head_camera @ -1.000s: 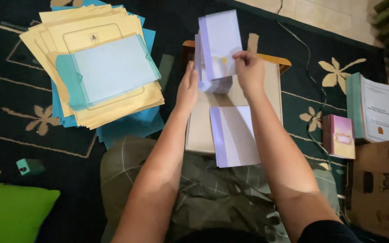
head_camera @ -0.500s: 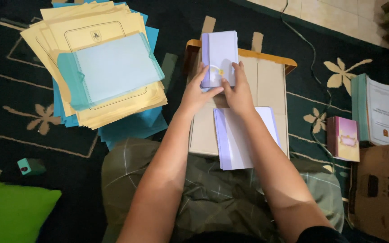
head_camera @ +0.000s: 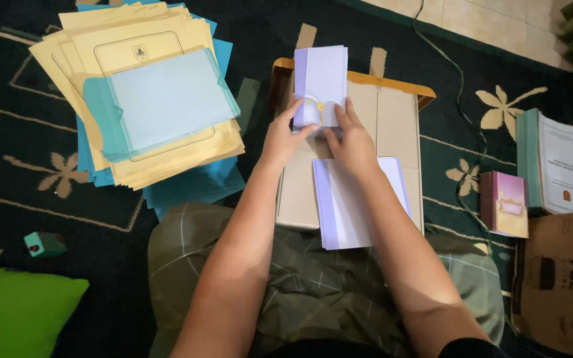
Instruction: A person is folding purple paper inserts and stacking them onto a wooden stand as part of an invitation assembly process.
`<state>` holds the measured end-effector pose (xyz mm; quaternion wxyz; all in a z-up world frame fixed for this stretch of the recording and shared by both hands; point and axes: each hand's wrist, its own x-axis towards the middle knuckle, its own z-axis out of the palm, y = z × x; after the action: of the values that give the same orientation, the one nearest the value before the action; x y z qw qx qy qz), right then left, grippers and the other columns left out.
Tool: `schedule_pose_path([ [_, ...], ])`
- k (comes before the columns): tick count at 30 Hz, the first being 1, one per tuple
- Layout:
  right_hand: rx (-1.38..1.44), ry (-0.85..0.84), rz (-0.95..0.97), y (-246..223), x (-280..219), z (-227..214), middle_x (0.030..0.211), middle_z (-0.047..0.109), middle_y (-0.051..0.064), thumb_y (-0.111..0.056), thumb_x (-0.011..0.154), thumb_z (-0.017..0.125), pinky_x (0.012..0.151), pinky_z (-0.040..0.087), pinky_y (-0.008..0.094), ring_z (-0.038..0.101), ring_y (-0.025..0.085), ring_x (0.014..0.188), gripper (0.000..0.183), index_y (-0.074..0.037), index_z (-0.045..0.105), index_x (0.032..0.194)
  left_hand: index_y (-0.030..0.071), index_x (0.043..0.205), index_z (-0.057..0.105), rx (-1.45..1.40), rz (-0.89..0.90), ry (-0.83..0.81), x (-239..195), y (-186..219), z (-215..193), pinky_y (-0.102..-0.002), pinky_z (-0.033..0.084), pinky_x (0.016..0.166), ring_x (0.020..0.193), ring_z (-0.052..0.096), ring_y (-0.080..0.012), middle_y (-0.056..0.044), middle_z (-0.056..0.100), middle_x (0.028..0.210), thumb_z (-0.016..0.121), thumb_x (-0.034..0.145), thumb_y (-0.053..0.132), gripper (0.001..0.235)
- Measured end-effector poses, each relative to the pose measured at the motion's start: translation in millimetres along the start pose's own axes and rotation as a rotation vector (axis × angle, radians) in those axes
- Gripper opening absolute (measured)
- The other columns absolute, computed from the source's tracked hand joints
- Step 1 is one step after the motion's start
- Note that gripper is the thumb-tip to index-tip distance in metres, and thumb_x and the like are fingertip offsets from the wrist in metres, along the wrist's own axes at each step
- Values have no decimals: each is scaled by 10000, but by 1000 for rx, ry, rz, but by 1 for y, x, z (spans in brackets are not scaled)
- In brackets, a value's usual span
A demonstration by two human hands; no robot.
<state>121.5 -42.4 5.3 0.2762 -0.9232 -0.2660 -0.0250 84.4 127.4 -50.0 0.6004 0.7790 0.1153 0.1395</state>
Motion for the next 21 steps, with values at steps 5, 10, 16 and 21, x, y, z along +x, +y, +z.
schedule_pose_path([
  [5, 85, 78, -30, 26, 12, 10, 1532, 493, 221, -147, 1001, 680, 1110, 472, 452, 529, 386, 1349, 461, -10, 593, 1433, 117, 1519, 508, 55, 29, -11, -3, 7, -2, -405, 379, 1230, 1467, 428, -304, -154, 394, 1618, 838, 896, 342, 740],
  [10, 130, 130, -77, 38, 14, 21, 1518, 514, 212, -245, 950, 784, 1132, 465, 460, 532, 381, 1346, 570, -4, 588, 1428, 115, 1514, 508, 125, 60, -8, 4, -9, 0, -421, 404, 1218, 1441, 461, -322, -162, 406, 1606, 853, 870, 371, 774],
  [16, 138, 238, -121, 57, 12, 41, 1505, 545, 168, -218, 965, 780, 1115, 484, 451, 551, 362, 1326, 514, -52, 612, 1421, 128, 1469, 567, 193, 98, 37, 12, -23, 8, -399, 466, 1158, 1387, 532, -302, -159, 506, 1539, 863, 850, 414, 743],
  [21, 156, 101, -77, 41, 9, 19, 1542, 485, 217, -218, 985, 726, 1156, 436, 486, 498, 405, 1376, 571, -47, 529, 1494, 80, 1446, 586, 247, 182, 74, 9, -18, 7, -416, 467, 1152, 1382, 527, -349, -208, 490, 1542, 854, 859, 364, 704],
])
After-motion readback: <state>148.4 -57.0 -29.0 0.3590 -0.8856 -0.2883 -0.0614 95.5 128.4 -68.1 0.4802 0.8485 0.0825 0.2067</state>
